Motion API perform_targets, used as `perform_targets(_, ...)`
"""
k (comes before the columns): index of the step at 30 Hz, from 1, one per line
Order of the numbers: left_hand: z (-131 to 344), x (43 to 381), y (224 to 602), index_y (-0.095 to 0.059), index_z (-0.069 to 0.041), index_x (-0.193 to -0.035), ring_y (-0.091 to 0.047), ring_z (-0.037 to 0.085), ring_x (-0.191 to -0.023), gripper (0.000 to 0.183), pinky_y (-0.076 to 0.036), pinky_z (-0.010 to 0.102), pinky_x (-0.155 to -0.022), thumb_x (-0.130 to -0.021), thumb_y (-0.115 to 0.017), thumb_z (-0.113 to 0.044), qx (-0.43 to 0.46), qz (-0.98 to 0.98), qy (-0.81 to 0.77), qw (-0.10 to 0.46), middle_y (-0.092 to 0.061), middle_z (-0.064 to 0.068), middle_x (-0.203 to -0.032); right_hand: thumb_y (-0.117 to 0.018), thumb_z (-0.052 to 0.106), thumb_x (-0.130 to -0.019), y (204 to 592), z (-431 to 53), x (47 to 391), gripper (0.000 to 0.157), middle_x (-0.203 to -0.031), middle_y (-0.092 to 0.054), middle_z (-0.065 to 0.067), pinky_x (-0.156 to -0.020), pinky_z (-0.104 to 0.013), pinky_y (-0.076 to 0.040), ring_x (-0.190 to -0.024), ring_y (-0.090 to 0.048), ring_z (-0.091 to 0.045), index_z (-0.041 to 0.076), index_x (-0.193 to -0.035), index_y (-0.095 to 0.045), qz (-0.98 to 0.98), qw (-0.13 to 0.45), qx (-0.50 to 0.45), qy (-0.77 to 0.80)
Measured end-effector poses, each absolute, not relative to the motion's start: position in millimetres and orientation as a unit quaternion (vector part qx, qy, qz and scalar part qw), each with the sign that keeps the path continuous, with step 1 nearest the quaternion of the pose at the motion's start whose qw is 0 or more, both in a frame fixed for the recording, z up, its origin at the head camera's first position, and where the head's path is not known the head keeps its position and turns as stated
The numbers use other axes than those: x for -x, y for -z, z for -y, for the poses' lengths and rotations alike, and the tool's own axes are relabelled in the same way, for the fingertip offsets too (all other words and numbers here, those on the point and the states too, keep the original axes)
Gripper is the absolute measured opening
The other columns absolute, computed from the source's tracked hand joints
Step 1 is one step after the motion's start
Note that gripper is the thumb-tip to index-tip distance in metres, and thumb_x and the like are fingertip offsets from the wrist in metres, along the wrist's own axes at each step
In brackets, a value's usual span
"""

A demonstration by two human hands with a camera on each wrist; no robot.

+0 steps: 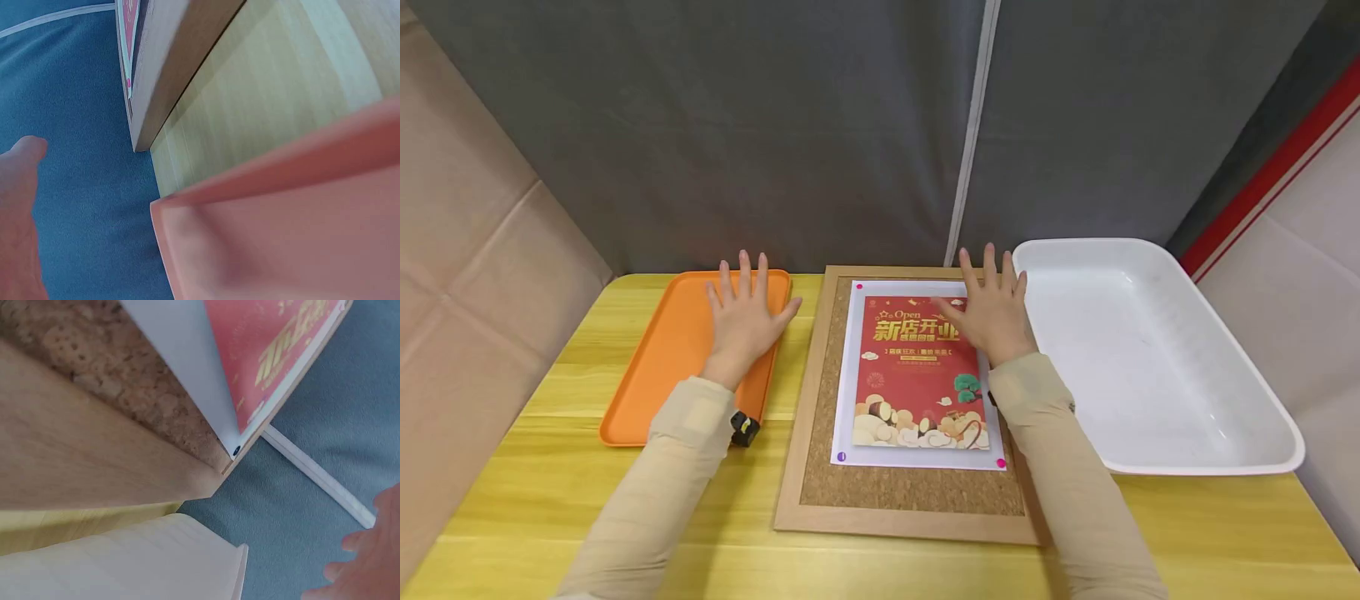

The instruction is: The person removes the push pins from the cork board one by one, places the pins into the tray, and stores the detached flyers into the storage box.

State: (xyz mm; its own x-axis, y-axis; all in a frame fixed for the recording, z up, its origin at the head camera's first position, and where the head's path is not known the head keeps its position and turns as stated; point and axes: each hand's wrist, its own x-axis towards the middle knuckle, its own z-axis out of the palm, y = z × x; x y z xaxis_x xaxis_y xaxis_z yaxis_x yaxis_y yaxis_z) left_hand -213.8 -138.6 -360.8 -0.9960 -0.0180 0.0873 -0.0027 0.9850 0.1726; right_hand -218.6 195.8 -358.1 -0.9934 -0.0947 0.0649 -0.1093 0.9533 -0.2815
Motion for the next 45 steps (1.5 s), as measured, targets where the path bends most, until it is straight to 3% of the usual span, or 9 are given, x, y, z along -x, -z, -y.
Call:
perform_targets(5, 136, 216, 361, 0.004, -0.018, -0.155, 0.008, 0.041, -0.148, 0.086, 0.001, 0.062, -0.118, -0.094, -0.037, -0.062, 0.011, 0.993, 0.106, 0.042, 0.008, 0.011, -0.162, -0.049, 0.057, -0.090, 363, -190, 221, 0.088, -0.159, -0.001, -0.025, -0.116, -0.065, -0.004, -0.144, -0.001, -0.051, 0.016, -0.155, -0.006, 0.995, 0.005, -0.064, -0.082)
perform_targets(11, 130, 218, 360, 0.003, -0.020, -0.155, 0.006, 0.040, -0.149, 0.082, -0.003, 0.059, -0.119, -0.096, -0.044, -0.053, 0.039, 0.984, 0.167, 0.037, 0.005, 0.009, -0.163, -0.051, 0.053, -0.090, 371, -186, 224, 0.087, -0.159, 0.001, -0.027, -0.115, -0.068, 0.000, -0.144, 0.001, -0.051, 0.014, -0.155, -0.007, 0.993, -0.018, -0.069, -0.099)
perform_targets(23, 114, 231, 368, -0.027, -0.011, -0.151, -0.030, 0.036, -0.142, 0.063, -0.031, 0.050, -0.115, -0.095, -0.057, -0.018, 0.062, 0.936, 0.346, 0.004, -0.030, 0.017, -0.155, -0.049, 0.055, -0.090, 378, -192, 227, 0.087, -0.158, 0.002, -0.026, -0.112, -0.072, -0.004, -0.144, 0.003, -0.050, 0.015, -0.155, -0.007, 0.991, -0.060, -0.076, -0.096)
perform_targets(30, 106, 233, 378, -0.037, -0.007, -0.146, -0.051, 0.038, -0.126, 0.060, -0.049, 0.045, -0.099, -0.090, -0.059, -0.004, 0.059, 0.919, 0.389, -0.019, -0.044, 0.018, -0.146, -0.046, 0.060, -0.090, 375, -197, 224, 0.090, -0.158, 0.006, -0.026, -0.112, -0.071, -0.002, -0.144, 0.007, -0.050, 0.016, -0.155, -0.003, 0.988, -0.106, -0.073, -0.088)
perform_targets(45, 101, 229, 382, -0.041, -0.009, -0.144, -0.057, 0.033, -0.119, 0.063, -0.053, 0.040, -0.089, -0.085, -0.057, 0.003, 0.034, 0.897, 0.436, -0.067, -0.051, 0.015, -0.141, -0.046, 0.064, -0.087, 377, -204, 221, 0.092, -0.159, 0.012, -0.023, -0.111, -0.072, -0.003, -0.139, 0.000, -0.061, 0.017, -0.155, -0.005, 0.979, -0.179, -0.056, -0.080)
